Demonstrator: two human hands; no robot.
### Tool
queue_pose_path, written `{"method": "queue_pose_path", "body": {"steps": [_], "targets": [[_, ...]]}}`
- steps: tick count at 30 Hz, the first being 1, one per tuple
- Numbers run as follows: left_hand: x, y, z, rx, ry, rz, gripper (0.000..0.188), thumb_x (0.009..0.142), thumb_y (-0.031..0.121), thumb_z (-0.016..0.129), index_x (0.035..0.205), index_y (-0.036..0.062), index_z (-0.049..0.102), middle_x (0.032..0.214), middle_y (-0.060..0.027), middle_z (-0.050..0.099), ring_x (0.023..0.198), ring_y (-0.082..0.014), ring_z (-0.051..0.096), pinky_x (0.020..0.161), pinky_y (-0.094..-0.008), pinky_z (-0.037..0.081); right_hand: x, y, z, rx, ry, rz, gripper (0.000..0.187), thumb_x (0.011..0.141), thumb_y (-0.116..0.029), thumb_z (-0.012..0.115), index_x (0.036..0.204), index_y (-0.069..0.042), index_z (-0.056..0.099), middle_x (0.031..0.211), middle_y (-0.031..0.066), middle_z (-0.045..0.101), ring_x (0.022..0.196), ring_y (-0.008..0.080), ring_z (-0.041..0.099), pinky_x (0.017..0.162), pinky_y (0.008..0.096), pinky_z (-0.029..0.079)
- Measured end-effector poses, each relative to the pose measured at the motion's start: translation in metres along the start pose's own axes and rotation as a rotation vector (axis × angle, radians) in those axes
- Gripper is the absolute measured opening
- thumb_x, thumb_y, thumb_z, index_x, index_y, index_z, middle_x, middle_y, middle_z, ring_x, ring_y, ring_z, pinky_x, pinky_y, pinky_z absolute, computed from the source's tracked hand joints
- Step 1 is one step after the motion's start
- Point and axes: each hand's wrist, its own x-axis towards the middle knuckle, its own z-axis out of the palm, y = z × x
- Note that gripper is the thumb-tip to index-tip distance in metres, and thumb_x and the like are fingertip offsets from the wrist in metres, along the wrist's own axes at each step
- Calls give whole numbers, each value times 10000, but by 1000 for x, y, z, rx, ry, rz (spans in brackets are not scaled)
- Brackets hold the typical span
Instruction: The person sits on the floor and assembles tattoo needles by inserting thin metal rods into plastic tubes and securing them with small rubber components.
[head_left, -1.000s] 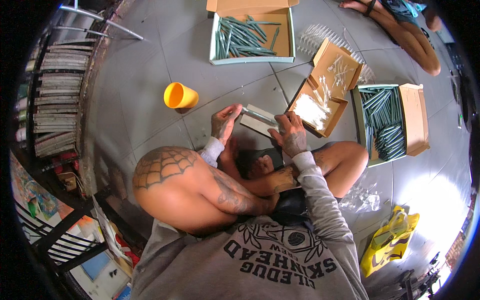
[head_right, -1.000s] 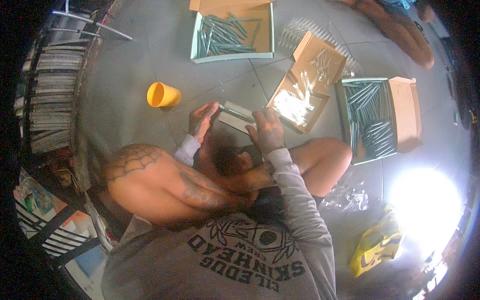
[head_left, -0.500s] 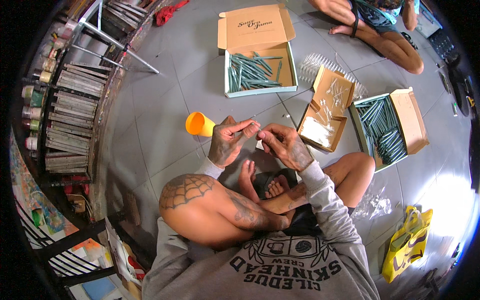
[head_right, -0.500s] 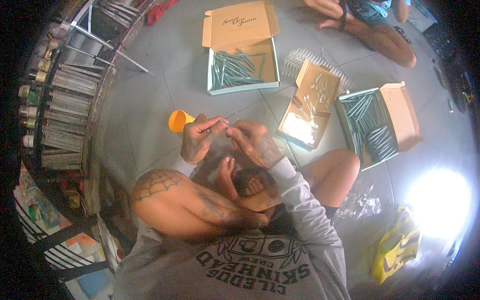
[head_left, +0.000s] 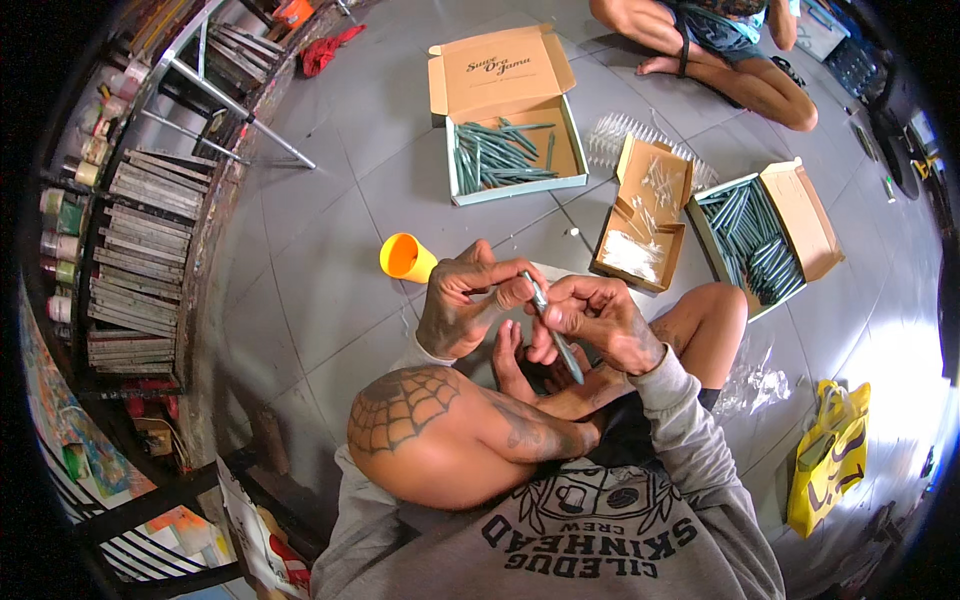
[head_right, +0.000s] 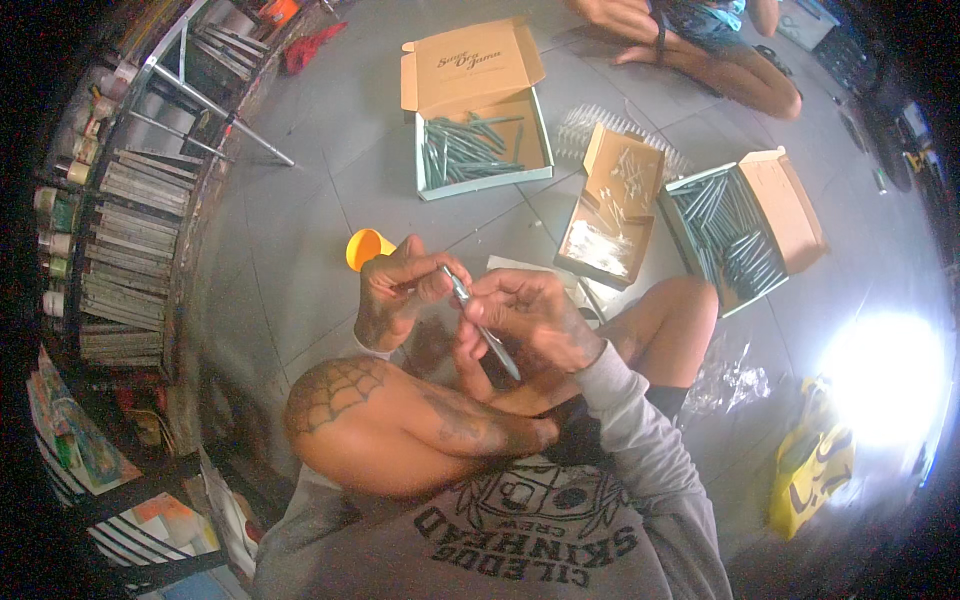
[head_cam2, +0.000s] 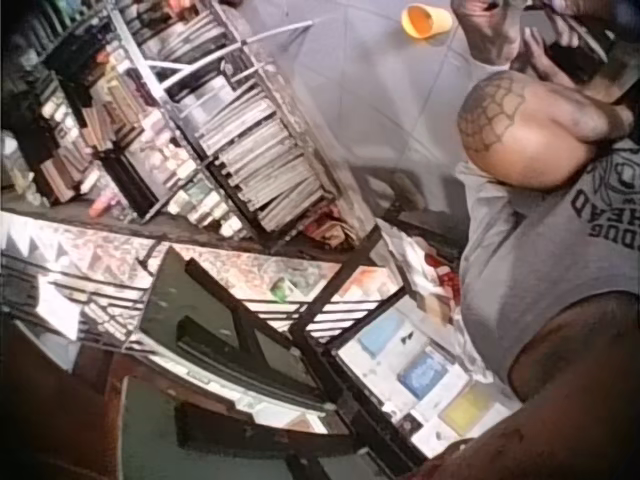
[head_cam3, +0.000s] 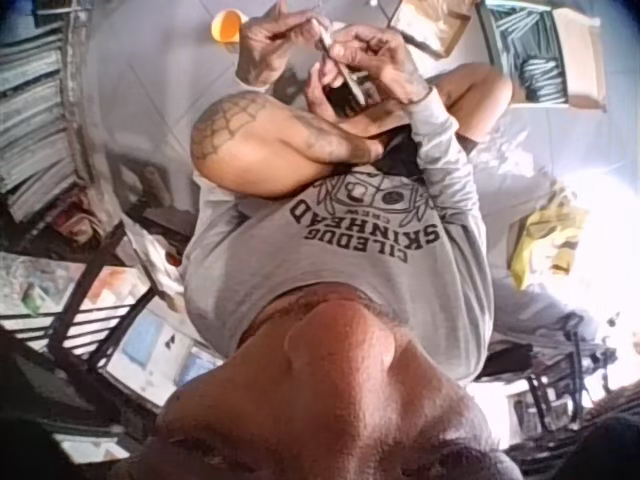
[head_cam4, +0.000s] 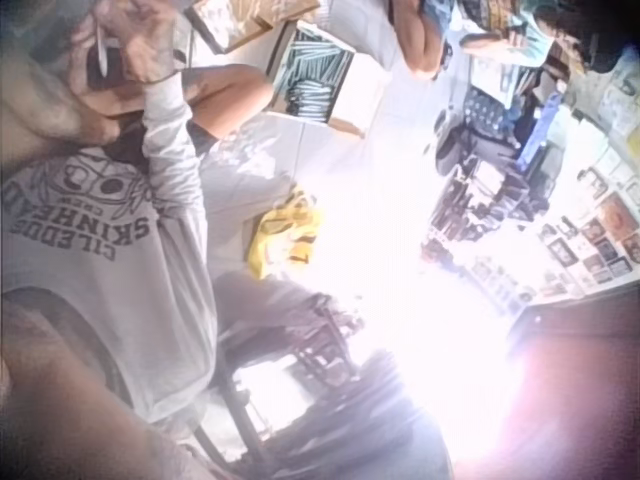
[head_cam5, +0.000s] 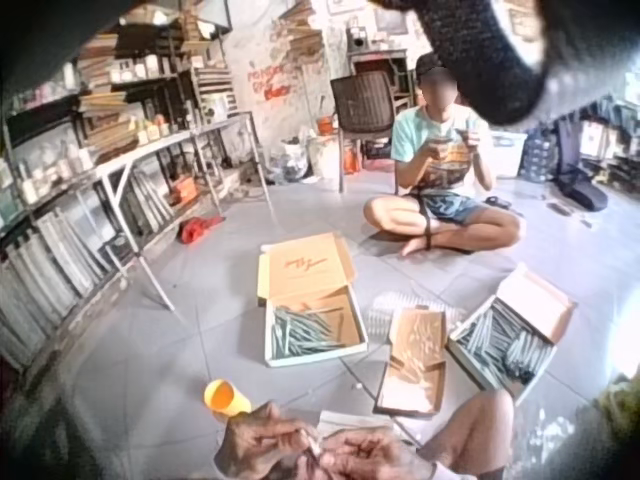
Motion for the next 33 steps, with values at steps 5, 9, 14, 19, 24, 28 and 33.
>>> {"method": "queue_pose_path", "body": {"steps": [5, 9, 14, 19, 24, 28, 33], "targets": [[-12, -1, 1, -71, 38, -37, 255, 916, 246, 788, 1007, 8, 792, 845, -34, 740, 772, -85, 471, 705, -265, 368, -6, -7, 19, 74, 55, 1, 378, 1070, -312, 570, 1021, 56, 641, 806, 137, 704, 740, 195, 695, 657, 314, 578], [-15, 9, 7, -148, 92, -21, 261, 910, 245, 793, 1020, 8, 793, 795, -8, 706, 744, -84, 433, 697, -262, 356, -10, -12, 28, 320, 13, -3, 417, 1092, -337, 513, 1093, 68, 612, 848, 167, 702, 752, 228, 704, 670, 317, 585], [-12, 11, 8, 17, 68, 106, 272, 904, 251, 799, 1037, 13, 793, 734, 41, 612, 706, -80, 382, 676, -253, 330, -14, -9, 30, 42, 61, -64, 343, 1041, -313, 632, 993, 26, 617, 762, 97, 683, 676, 167, 680, 572, 274, 549], [-24, 17, 11, -74, 119, 19, 235, 895, 224, 808, 1019, 24, 800, 718, 71, 496, 702, -59, 382, 656, -248, 315, -18, -11, 38, -113, 192, -15, 395, 1075, -335, 559, 930, 23, 643, 698, 81, 655, 567, 140, 631, 535, 254, 522], [-27, 11, 12, -117, 145, 3, 236, 888, 197, 814, 1029, 10, 796, 729, 69, 505, 710, -52, 403, 660, -242, 335, -31, -14, 29, -209, 267, -150, 398, 1094, -369, 506, 1111, 1, 653, 919, 75, 704, 832, 131, 679, 701, 269, 538], [-27, 12, 12, -70, 175, 12, 254, 872, 180, 827, 1055, 6, 793, 716, 75, 488, 707, -52, 419, 647, -229, 336, -36, -27, 36, -466, 270, -324, 256, 1013, -163, 656, 1215, -6, 638, 1113, 81, 702, 1004, 139, 667, 850, 291, 531], [-30, 21, 12, 31, 234, 83, 263, 852, 149, 841, 1063, -1, 790, 740, 81, 496, 683, -54, 402, 620, -215, 320, -34, -36, 47, -768, 276, -460, 360, 926, -88, 754, 1256, -2, 637, 1081, 73, 697, 962, 139, 672, 799, 300, 555]]}}
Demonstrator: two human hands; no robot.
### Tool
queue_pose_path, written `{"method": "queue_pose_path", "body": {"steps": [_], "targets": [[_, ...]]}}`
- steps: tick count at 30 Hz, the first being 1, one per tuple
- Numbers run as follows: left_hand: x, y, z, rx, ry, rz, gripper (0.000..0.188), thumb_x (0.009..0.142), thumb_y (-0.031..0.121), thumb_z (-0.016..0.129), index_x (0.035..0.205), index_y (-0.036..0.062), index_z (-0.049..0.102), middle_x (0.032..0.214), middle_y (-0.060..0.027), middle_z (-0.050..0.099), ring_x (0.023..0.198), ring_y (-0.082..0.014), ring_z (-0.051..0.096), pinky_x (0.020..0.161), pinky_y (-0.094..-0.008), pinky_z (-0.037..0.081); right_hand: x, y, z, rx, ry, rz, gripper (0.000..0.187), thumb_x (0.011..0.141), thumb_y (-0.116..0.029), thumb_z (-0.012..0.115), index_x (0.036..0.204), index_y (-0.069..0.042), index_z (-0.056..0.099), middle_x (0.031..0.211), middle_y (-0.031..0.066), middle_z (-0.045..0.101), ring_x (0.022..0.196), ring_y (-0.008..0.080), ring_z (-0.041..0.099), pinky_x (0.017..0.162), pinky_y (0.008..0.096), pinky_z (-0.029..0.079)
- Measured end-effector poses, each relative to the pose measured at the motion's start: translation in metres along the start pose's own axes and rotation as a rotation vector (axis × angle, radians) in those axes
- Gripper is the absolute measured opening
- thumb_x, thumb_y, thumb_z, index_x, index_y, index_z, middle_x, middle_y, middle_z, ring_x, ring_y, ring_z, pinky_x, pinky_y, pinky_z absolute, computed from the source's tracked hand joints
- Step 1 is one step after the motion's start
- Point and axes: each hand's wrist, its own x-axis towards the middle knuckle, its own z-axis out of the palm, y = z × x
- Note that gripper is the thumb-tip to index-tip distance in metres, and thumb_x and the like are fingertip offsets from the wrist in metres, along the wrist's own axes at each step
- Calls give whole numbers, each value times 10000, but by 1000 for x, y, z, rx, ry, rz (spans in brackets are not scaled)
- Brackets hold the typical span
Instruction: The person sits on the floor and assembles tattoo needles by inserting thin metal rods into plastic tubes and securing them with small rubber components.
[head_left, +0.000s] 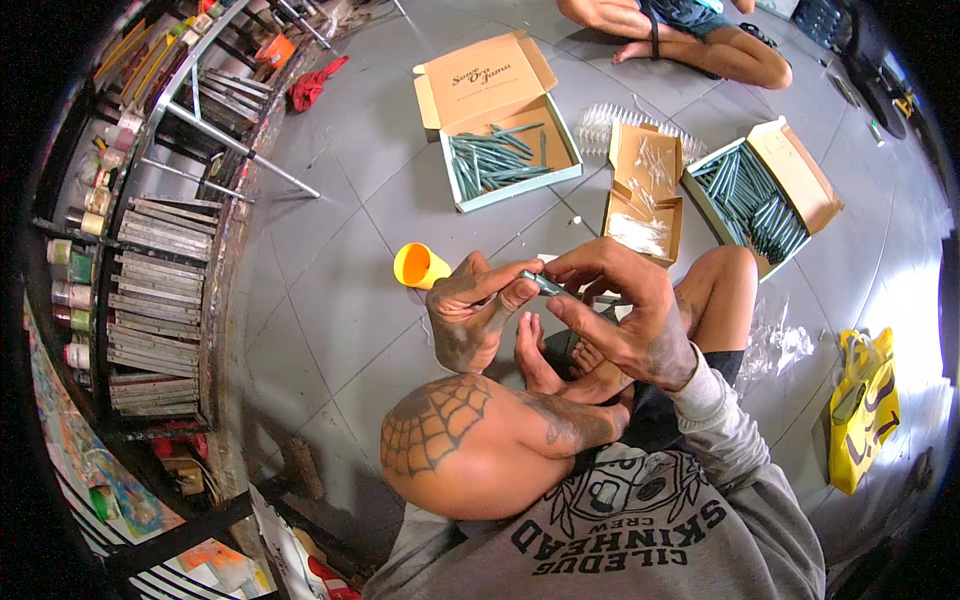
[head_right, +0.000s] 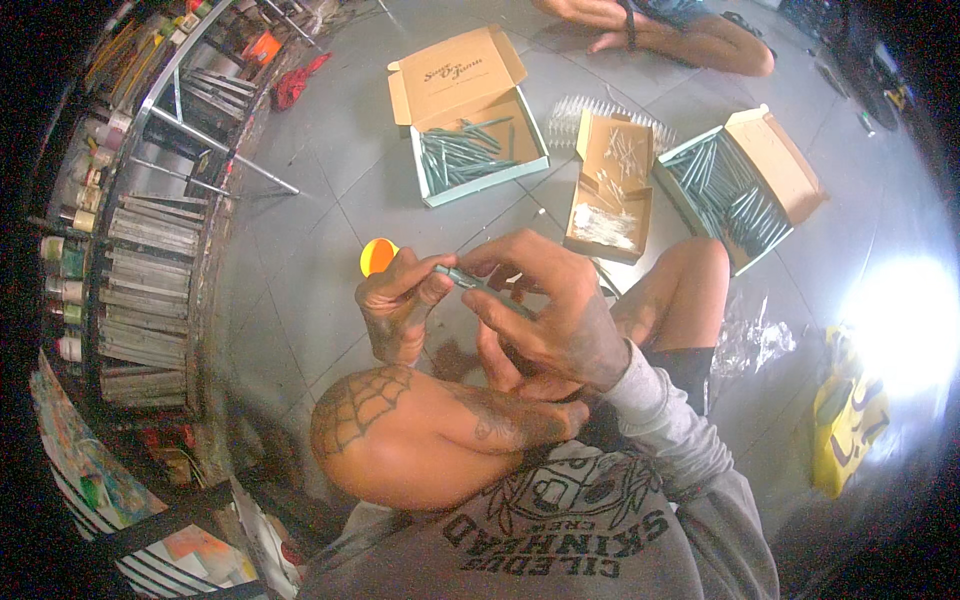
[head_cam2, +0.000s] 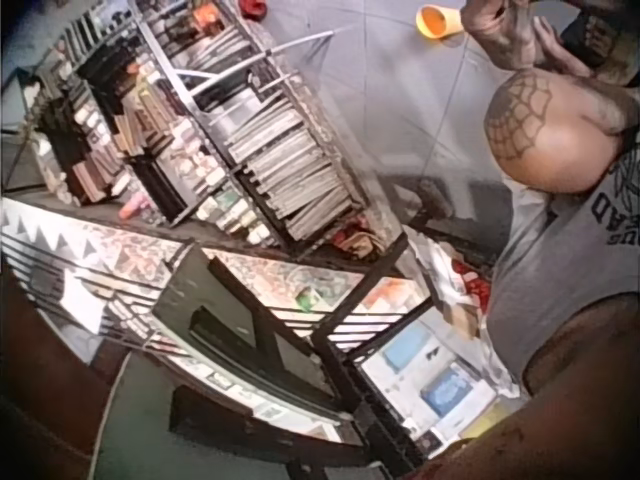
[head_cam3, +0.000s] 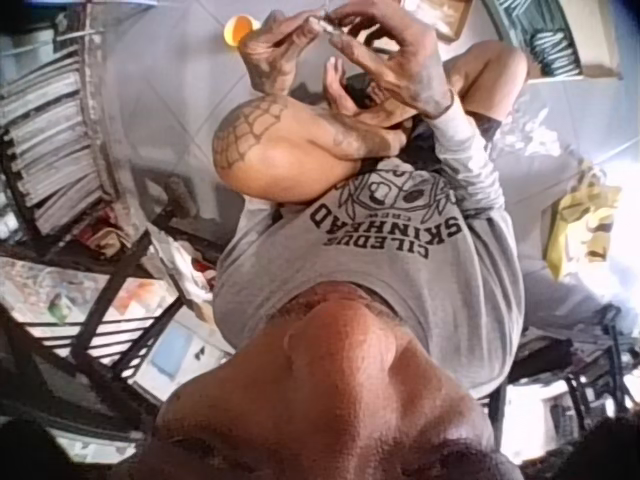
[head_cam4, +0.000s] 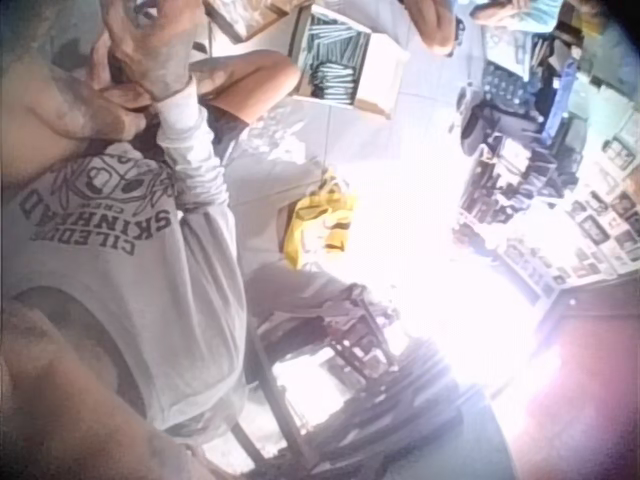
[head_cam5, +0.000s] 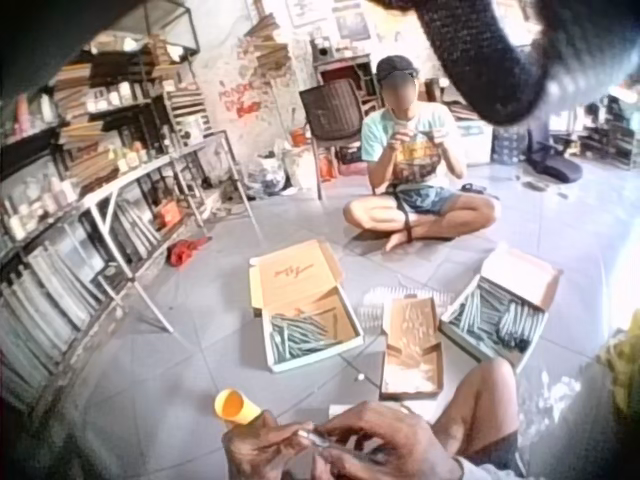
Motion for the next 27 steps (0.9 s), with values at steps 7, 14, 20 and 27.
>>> {"method": "queue_pose_path", "body": {"steps": [7, 14, 20, 27], "targets": [[-5, -6, 4, -20, 27, 8, 240, 868, 157, 827, 1044, -2, 790, 851, -2, 620, 806, -89, 561, 716, -224, 434, -6, 20, 17, 458, 36, 339, 261, 939, -216, 775, 931, 16, 657, 745, 57, 671, 679, 94, 633, 591, 258, 506], [3, -3, 22, -331, -22, 5, 335, 1010, 278, 675, 1130, -33, 709, 1106, -133, 733, 1062, -212, 659, 977, -363, 497, 4, 23, 30, 639, 21, 271, 215, 974, -169, 732, 982, 24, 638, 764, 43, 668, 651, 97, 624, 554, 264, 509], [-4, 4, 14, -603, 83, -130, 274, 1020, 283, 651, 1024, 10, 643, 1041, -131, 681, 1117, -299, 662, 1013, -474, 509, 5, 21, 20, 876, -263, 317, 295, 986, 23, 624, 1269, 77, 564, 1164, 155, 686, 1075, 216, 681, 933, 341, 576], [2, 4, 5, -705, 312, -45, 257, 1038, 203, 610, 976, -40, 661, 983, -91, 621, 945, -276, 648, 896, -429, 529, -3, 25, 25, 882, -482, 312, 498, 993, 45, 578, 1470, 63, 433, 1320, 213, 631, 1210, 261, 632, 1036, 382, 521]]}}
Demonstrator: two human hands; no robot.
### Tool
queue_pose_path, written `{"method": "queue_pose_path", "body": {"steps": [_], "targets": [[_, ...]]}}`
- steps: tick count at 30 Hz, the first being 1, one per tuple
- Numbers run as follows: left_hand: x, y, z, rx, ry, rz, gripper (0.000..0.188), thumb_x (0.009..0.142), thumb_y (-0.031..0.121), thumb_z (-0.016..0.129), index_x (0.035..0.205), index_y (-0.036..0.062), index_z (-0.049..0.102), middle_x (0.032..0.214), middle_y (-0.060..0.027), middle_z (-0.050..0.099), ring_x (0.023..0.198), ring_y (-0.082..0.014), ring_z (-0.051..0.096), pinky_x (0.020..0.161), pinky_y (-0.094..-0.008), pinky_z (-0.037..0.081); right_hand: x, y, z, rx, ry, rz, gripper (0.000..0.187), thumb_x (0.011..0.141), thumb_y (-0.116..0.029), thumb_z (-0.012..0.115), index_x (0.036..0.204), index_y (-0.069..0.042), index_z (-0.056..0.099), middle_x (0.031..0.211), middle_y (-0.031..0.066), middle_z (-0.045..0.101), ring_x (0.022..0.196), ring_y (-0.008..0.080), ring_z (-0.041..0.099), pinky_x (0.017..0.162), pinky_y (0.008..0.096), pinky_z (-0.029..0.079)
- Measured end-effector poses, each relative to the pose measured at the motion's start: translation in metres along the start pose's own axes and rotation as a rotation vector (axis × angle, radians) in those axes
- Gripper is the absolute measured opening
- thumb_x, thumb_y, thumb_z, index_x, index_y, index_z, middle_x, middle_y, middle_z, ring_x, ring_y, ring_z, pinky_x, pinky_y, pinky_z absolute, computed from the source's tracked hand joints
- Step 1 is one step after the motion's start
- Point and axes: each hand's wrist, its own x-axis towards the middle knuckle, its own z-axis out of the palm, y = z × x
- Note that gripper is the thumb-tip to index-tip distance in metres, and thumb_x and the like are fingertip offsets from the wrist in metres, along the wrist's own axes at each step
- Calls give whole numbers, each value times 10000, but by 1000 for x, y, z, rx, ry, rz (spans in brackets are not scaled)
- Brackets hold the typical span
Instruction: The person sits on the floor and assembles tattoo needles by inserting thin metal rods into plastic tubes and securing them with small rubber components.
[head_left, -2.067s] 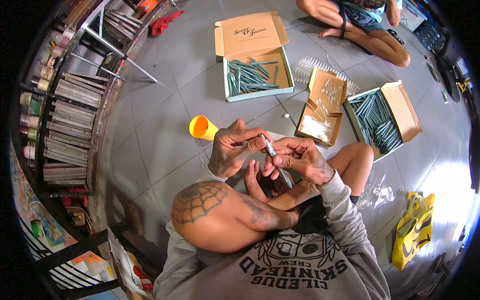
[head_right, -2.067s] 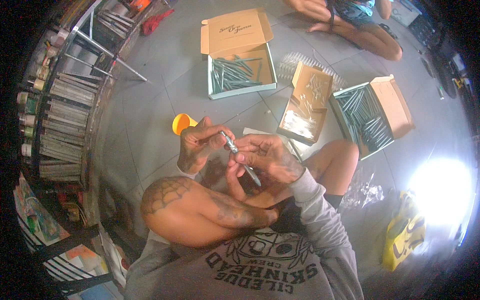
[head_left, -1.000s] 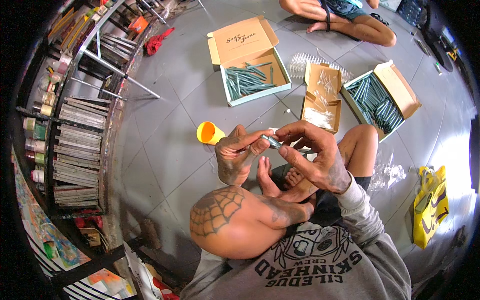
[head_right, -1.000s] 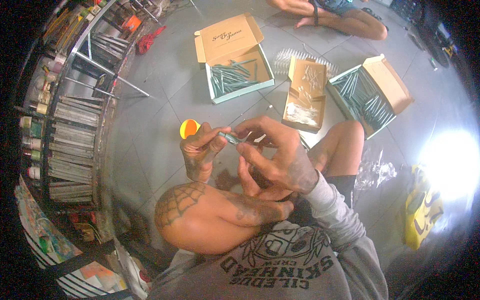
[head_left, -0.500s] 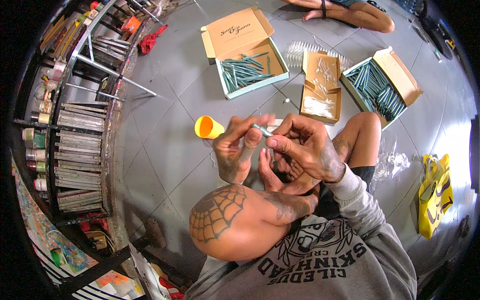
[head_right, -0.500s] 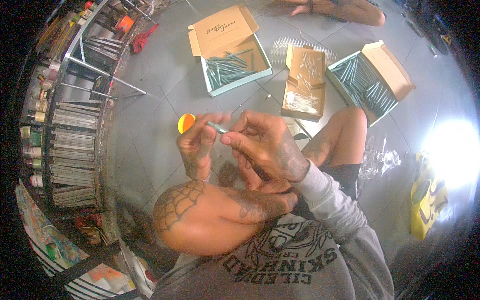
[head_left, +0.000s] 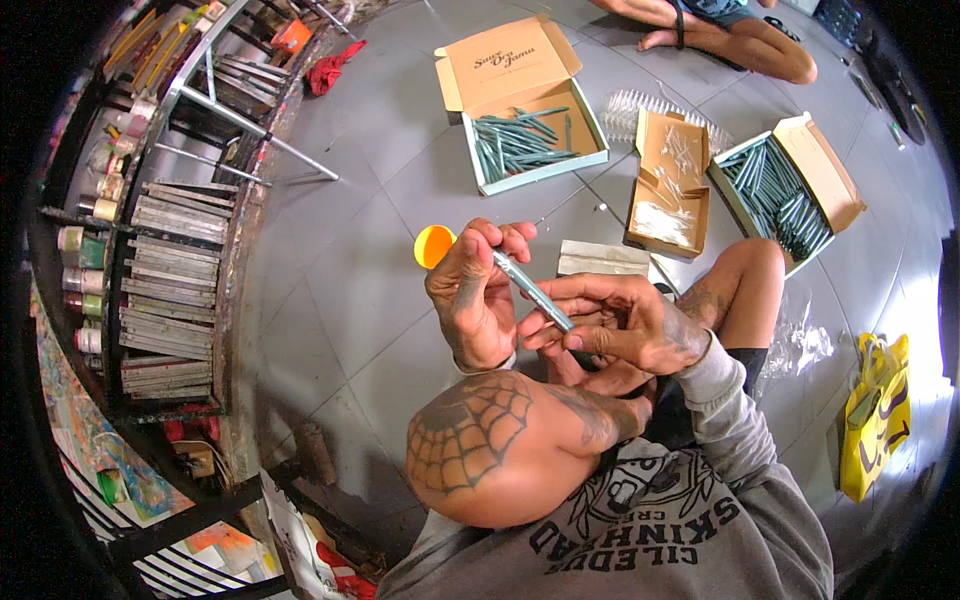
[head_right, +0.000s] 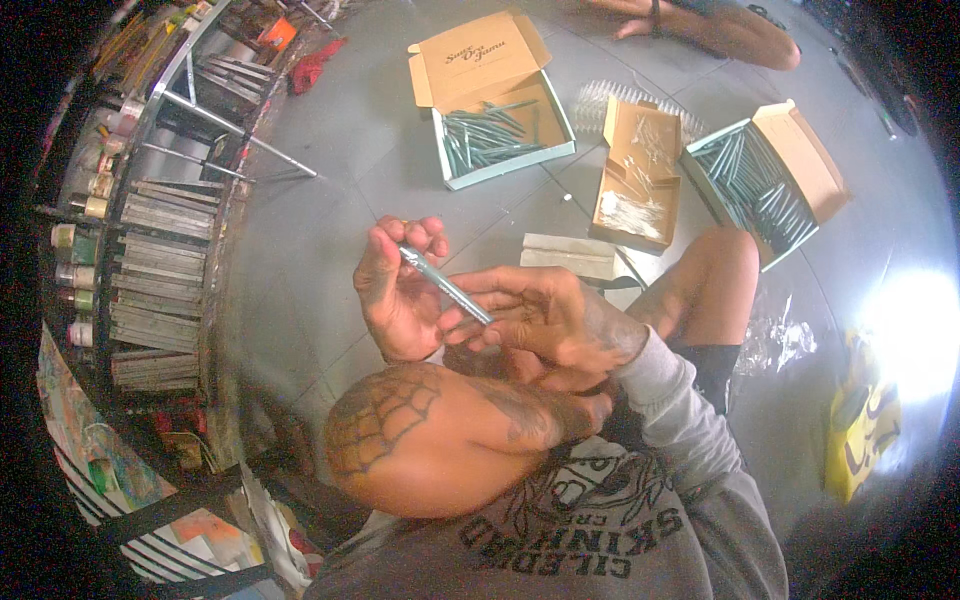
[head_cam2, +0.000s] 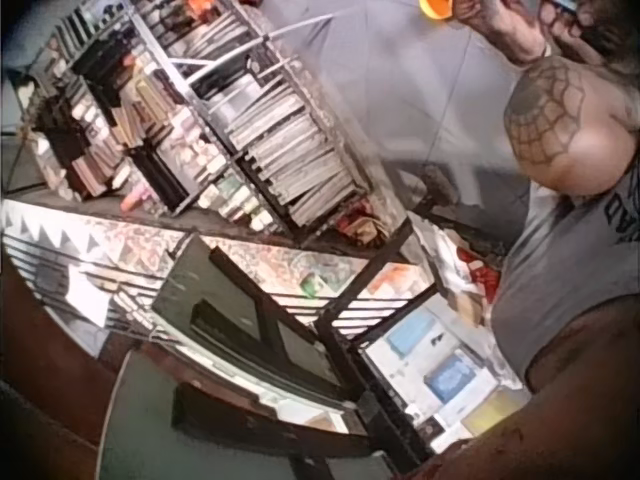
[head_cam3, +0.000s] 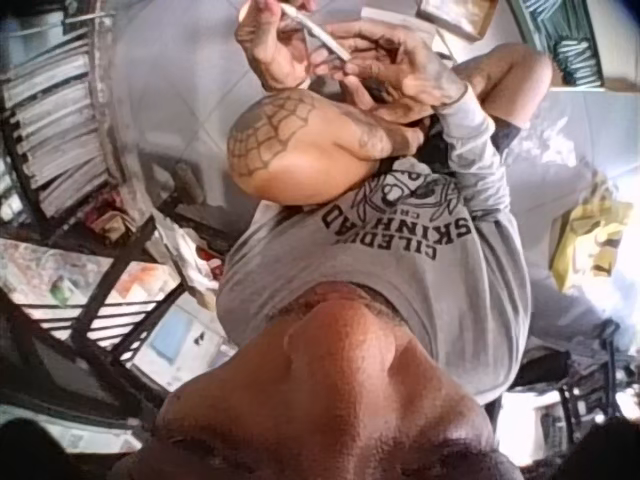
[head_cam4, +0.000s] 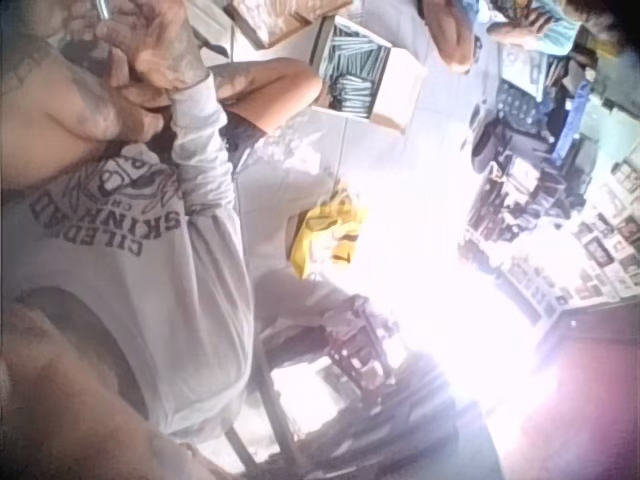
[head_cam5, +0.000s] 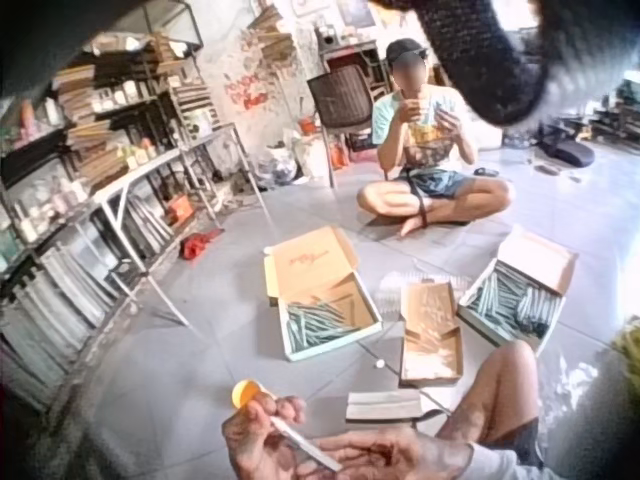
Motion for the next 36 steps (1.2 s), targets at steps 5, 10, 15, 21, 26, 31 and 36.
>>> {"method": "queue_pose_path", "body": {"steps": [5, 10, 15, 21, 26, 31, 36], "targets": [[-4, 3, -2, 89, -71, -50, 320, 1050, 236, 592, 1121, -60, 691, 1064, -167, 709, 891, -262, 693, 759, -376, 538, -9, -3, 3, -21, 29, 2, 552, 942, 151, 564, 1465, 59, 413, 1332, 243, 620, 1236, 317, 640, 1050, 419, 534], [-7, 25, -17, 372, -69, 95, 339, 962, 277, 741, 1065, -46, 738, 921, -138, 738, 656, -82, 568, 567, -216, 430, -15, -24, 9, 67, -1, 73, 536, 936, 162, 572, 1441, 62, 421, 1326, 257, 625, 1214, 329, 656, 1008, 426, 558], [-6, 21, -9, 473, 90, 175, 246, 904, 191, 807, 964, -44, 763, 853, -102, 719, 640, -83, 555, 545, -224, 430, -16, -21, 4, -89, 62, 3, 497, 958, 31, 651, 1413, 22, 454, 1380, 185, 604, 1183, 258, 658, 945, 339, 557], [-7, 17, -6, 592, 263, 255, 258, 837, 178, 875, 911, -46, 769, 764, -54, 695, 649, -91, 557, 547, -234, 435, -11, -3, 24, -702, 486, -312, 405, 834, -77, 817, 1189, 1, 640, 1040, 169, 723, 933, 240, 749, 793, 338, 603], [-9, 20, -5, 619, 335, 277, 250, 836, 171, 875, 897, -47, 768, 730, -40, 677, 644, -89, 547, 560, -241, 435, -11, 4, 29, -927, 600, -397, 352, 835, -84, 811, 1148, -14, 664, 1005, 153, 719, 882, 290, 744, 710, 359, 598], [-8, 15, -7, 720, 304, 335, 293, 853, 257, 851, 875, -23, 769, 708, -28, 659, 595, -77, 497, 561, -233, 380, 13, 1, 32, -1029, 634, -640, 284, 831, -68, 796, 1083, -14, 677, 966, 144, 699, 827, 318, 719, 676, 378, 572], [-11, 21, -10, 764, 301, 364, 254, 852, 226, 855, 876, -13, 775, 693, -5, 646, 596, -62, 481, 558, -230, 360, 29, -10, 34, -1029, 529, -628, 255, 843, -61, 775, 1077, -13, 685, 962, 145, 694, 807, 318, 710, 667, 382, 569]]}}
